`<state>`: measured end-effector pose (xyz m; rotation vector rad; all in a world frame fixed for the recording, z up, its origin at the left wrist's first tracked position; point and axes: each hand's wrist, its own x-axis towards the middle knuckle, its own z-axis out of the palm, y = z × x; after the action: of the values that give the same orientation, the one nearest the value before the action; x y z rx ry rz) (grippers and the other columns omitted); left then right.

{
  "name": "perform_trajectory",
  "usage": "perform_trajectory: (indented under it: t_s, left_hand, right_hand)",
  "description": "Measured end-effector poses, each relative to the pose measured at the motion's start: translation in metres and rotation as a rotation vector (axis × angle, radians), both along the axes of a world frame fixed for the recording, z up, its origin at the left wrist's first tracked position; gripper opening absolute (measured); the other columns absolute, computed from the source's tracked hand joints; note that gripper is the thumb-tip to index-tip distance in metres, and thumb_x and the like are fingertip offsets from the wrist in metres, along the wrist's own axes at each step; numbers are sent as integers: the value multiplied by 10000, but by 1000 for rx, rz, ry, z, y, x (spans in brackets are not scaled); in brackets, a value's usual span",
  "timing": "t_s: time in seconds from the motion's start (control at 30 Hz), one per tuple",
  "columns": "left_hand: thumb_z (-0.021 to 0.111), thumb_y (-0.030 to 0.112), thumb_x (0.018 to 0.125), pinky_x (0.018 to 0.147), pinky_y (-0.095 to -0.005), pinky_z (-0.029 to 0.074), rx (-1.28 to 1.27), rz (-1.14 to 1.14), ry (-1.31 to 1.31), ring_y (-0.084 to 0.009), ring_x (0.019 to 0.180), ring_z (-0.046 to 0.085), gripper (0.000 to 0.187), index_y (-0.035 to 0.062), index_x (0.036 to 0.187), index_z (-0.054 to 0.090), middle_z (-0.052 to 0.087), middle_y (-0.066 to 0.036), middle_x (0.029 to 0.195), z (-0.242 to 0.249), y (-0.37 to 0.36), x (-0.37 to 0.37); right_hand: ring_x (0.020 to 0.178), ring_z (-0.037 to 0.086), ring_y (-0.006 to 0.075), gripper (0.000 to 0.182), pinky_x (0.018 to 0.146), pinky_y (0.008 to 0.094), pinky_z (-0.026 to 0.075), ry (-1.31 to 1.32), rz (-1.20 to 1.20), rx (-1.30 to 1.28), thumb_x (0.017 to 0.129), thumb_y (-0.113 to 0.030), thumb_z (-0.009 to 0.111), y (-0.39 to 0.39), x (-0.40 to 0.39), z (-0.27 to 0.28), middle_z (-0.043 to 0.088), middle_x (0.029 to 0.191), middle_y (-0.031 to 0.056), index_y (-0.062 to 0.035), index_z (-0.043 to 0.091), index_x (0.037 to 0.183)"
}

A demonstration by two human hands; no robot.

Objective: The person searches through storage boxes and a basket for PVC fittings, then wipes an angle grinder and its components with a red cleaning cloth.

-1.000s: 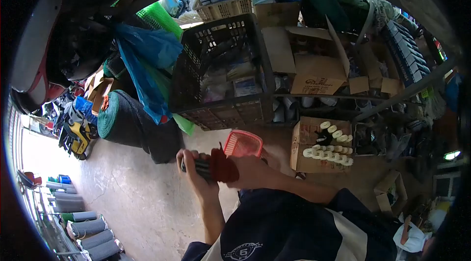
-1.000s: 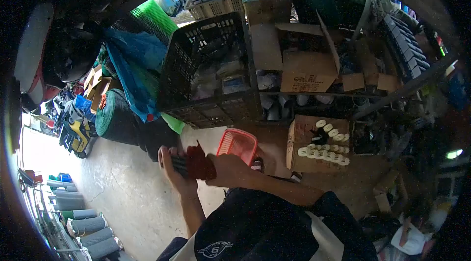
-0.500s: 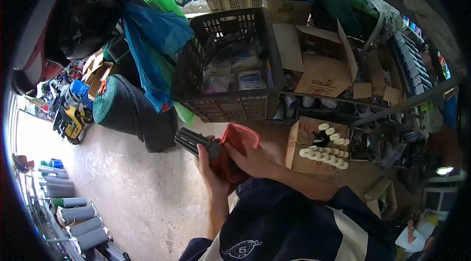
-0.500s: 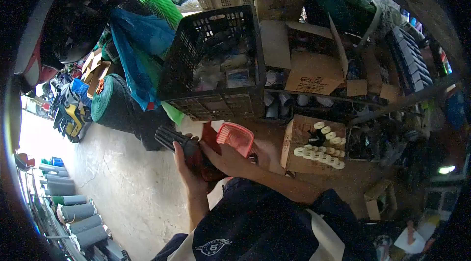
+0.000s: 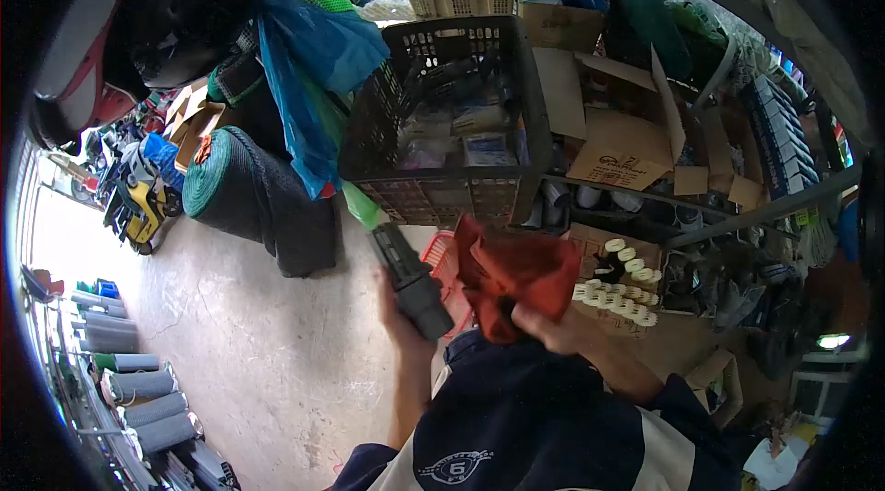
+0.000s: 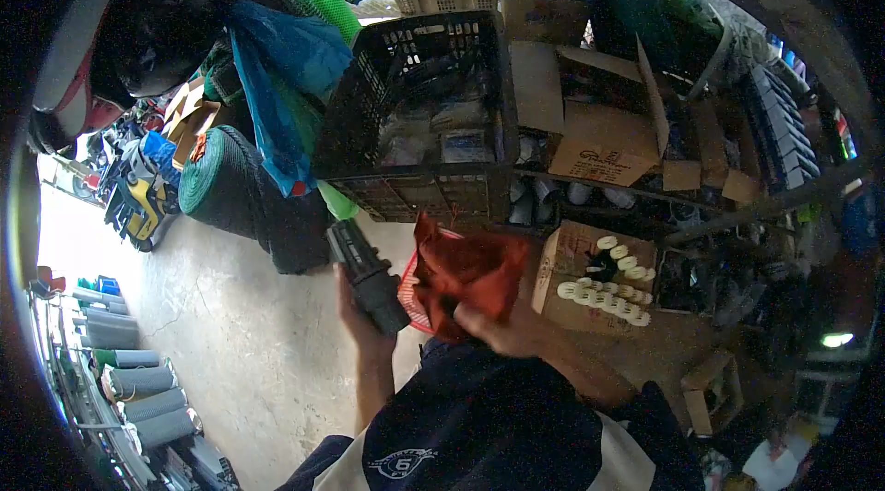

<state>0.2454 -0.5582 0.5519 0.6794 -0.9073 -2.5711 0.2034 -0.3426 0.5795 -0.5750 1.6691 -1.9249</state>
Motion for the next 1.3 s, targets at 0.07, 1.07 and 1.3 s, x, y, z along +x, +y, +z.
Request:
perform_trajectory:
  t_s: [0.07,1.07,1.3]
  left_hand:
    - [455,426,1033,798,-349,552,2,-23,24,-220,951,646,450,74,1314,479,627,-126,1150,-2,28,1]
    - [355,482,1062,940,-299,423,-563,240,-155,-166,1077,508,541,40,1367,414,508,-94,1220,19,7,5]
    - [323,580,1035,857,-318,532,-330,51,-64,-179,982,625,617,37,1255,516,630,-113,1119,-18,12,23]
  right_hand:
    - [1230,537,244,531,1036,382,423,117,33,128,871,-240,716,-19,4,42,540,1339,177,8,525,1300]
    - [1056,614,236,283,938,379,470,71,-77,72,969,-149,600,-85,51,-37,647,1124,130,-9,577,1215]
    - [1044,630,281,408,934,394,483,426,56,384,901,-215,694,-72,26,-9,652,1129,167,-3,573,1229]
